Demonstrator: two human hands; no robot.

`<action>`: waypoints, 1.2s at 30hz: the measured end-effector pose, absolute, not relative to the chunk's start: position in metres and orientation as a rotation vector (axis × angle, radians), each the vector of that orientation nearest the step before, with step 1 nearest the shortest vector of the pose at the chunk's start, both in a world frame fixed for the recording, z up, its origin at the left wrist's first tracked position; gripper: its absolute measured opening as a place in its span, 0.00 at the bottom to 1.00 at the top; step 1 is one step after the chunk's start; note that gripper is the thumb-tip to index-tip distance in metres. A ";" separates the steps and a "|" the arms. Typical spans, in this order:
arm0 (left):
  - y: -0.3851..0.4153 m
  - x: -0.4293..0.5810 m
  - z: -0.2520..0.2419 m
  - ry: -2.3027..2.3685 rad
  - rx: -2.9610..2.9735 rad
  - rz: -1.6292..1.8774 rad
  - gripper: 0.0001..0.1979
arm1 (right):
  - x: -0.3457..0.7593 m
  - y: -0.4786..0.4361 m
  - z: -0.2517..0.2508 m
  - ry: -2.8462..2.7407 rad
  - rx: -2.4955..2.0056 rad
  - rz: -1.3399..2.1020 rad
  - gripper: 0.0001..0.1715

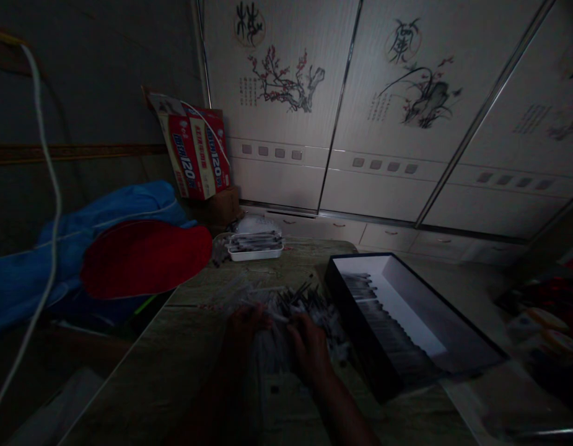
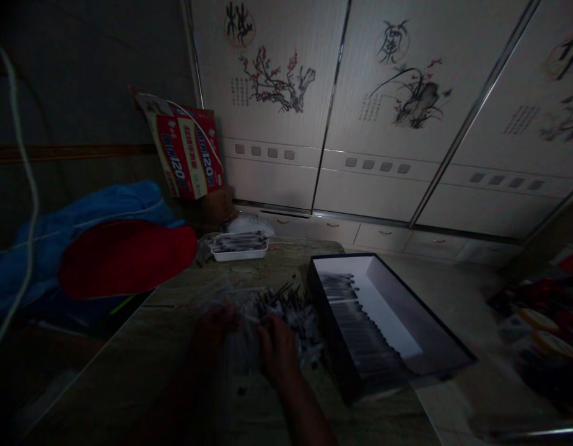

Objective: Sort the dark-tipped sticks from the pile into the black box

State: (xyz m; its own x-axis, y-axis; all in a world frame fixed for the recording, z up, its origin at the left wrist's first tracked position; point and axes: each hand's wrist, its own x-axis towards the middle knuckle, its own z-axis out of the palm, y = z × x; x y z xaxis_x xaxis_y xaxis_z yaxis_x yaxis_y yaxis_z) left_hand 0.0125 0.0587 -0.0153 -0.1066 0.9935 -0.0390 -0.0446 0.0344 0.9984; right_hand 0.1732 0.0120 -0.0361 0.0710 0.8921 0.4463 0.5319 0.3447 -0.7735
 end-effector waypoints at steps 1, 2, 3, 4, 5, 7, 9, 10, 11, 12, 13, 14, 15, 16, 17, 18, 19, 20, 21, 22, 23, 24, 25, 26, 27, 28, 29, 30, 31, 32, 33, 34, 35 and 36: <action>0.059 0.013 -0.015 1.275 1.096 1.284 0.17 | 0.173 0.012 -0.036 -1.582 -1.322 0.460 0.11; 0.059 0.013 -0.016 1.276 1.093 1.287 0.17 | 0.173 0.012 -0.037 -1.575 -1.328 0.470 0.12; 0.059 0.013 -0.017 1.277 1.089 1.288 0.18 | 0.173 0.012 -0.037 -1.577 -1.330 0.475 0.13; 0.060 0.013 -0.017 1.275 1.085 1.289 0.18 | 0.174 0.012 -0.037 -1.589 -1.326 0.478 0.13; 0.061 0.013 -0.018 1.274 1.080 1.291 0.18 | 0.174 0.012 -0.036 -1.604 -1.321 0.476 0.14; 0.062 0.014 -0.019 1.267 1.069 1.296 0.18 | 0.174 0.013 -0.036 -1.628 -1.318 0.464 0.16; 0.063 0.015 -0.018 1.262 1.056 1.303 0.17 | 0.173 0.013 -0.036 -1.629 -1.319 0.461 0.16; 0.062 0.015 -0.018 1.259 1.050 1.305 0.17 | 0.173 0.013 -0.036 -1.614 -1.320 0.462 0.15; 0.062 0.015 -0.018 1.258 1.046 1.306 0.17 | 0.173 0.013 -0.036 -1.598 -1.319 0.466 0.13; 0.062 0.015 -0.017 1.258 1.042 1.306 0.17 | 0.173 0.013 -0.037 -1.583 -1.319 0.472 0.12; 0.061 0.015 -0.017 1.258 1.039 1.307 0.16 | 0.173 0.013 -0.037 -1.572 -1.319 0.477 0.12; 0.061 0.014 -0.017 1.259 1.035 1.307 0.16 | 0.173 0.013 -0.038 -1.563 -1.323 0.477 0.12; 0.061 0.014 -0.017 1.260 1.031 1.308 0.16 | 0.173 0.013 -0.039 -1.555 -1.329 0.470 0.11; 0.061 0.013 -0.016 1.262 1.025 1.313 0.17 | 0.174 0.013 -0.039 -1.550 -1.335 0.460 0.11; 0.061 0.012 -0.016 1.263 1.020 1.316 0.17 | 0.174 0.013 -0.038 -1.545 -1.340 0.449 0.11; 0.061 0.012 -0.016 1.262 1.018 1.319 0.17 | 0.174 0.012 -0.038 -1.539 -1.347 0.436 0.11; 0.061 0.011 -0.016 1.261 1.017 1.321 0.18 | 0.174 0.012 -0.037 -1.534 -1.352 0.423 0.11; 0.061 0.011 -0.016 1.260 1.018 1.319 0.18 | 0.174 0.012 -0.036 -1.532 -1.354 0.411 0.11; 0.062 0.011 -0.016 1.259 1.019 1.315 0.18 | 0.173 0.012 -0.035 -1.533 -1.353 0.404 0.10; 0.062 0.011 -0.016 1.261 1.020 1.310 0.18 | 0.173 0.012 -0.035 -1.531 -1.350 0.400 0.10; 0.062 0.012 -0.015 1.264 1.019 1.304 0.18 | 0.173 0.012 -0.035 -1.530 -1.345 0.400 0.10; 0.062 0.013 -0.015 1.267 1.016 1.300 0.18 | 0.173 0.013 -0.036 -1.533 -1.337 0.407 0.10; 0.062 0.014 -0.015 1.270 1.013 1.295 0.18 | 0.173 0.013 -0.037 -1.537 -1.330 0.417 0.10; 0.063 0.015 -0.015 1.271 1.010 1.291 0.18 | 0.173 0.014 -0.038 -1.540 -1.325 0.427 0.10; 0.063 0.016 -0.015 1.271 1.009 1.289 0.18 | 0.173 0.014 -0.040 -1.547 -1.323 0.436 0.10; 0.062 0.016 -0.015 1.269 1.010 1.287 0.18 | 0.173 0.015 -0.041 -1.555 -1.325 0.440 0.10; 0.062 0.016 -0.015 1.268 1.012 1.287 0.17 | 0.174 0.015 -0.042 -1.563 -1.330 0.437 0.10; 0.062 0.015 -0.015 1.266 1.016 1.291 0.17 | 0.174 0.015 -0.042 -1.571 -1.333 0.429 0.10; 0.062 0.014 -0.015 1.263 1.020 1.297 0.17 | 0.174 0.015 -0.041 -1.581 -1.331 0.418 0.09; 0.061 0.013 -0.015 1.259 1.024 1.308 0.17 | 0.175 0.015 -0.039 -1.589 -1.324 0.405 0.09; 0.061 0.011 -0.015 1.256 1.027 1.320 0.17 | 0.175 0.014 -0.038 -1.591 -1.315 0.391 0.08; 0.061 0.010 -0.014 1.254 1.031 1.333 0.17 | 0.176 0.014 -0.035 -1.584 -1.308 0.378 0.08; 0.061 0.009 -0.014 1.253 1.034 1.344 0.17 | 0.176 0.013 -0.033 -1.573 -1.304 0.372 0.08; 0.061 0.008 -0.013 1.253 1.038 1.351 0.17 | 0.176 0.013 -0.031 -1.558 -1.306 0.372 0.07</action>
State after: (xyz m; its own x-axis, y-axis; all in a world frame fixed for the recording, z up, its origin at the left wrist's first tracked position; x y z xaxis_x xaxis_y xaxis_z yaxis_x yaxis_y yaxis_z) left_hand 0.0078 0.0608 -0.0134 -0.1515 0.9880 -0.0310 -0.1053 0.0151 0.9943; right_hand 0.1760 0.0127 -0.0314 0.1138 0.8612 0.4954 0.5447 0.3629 -0.7560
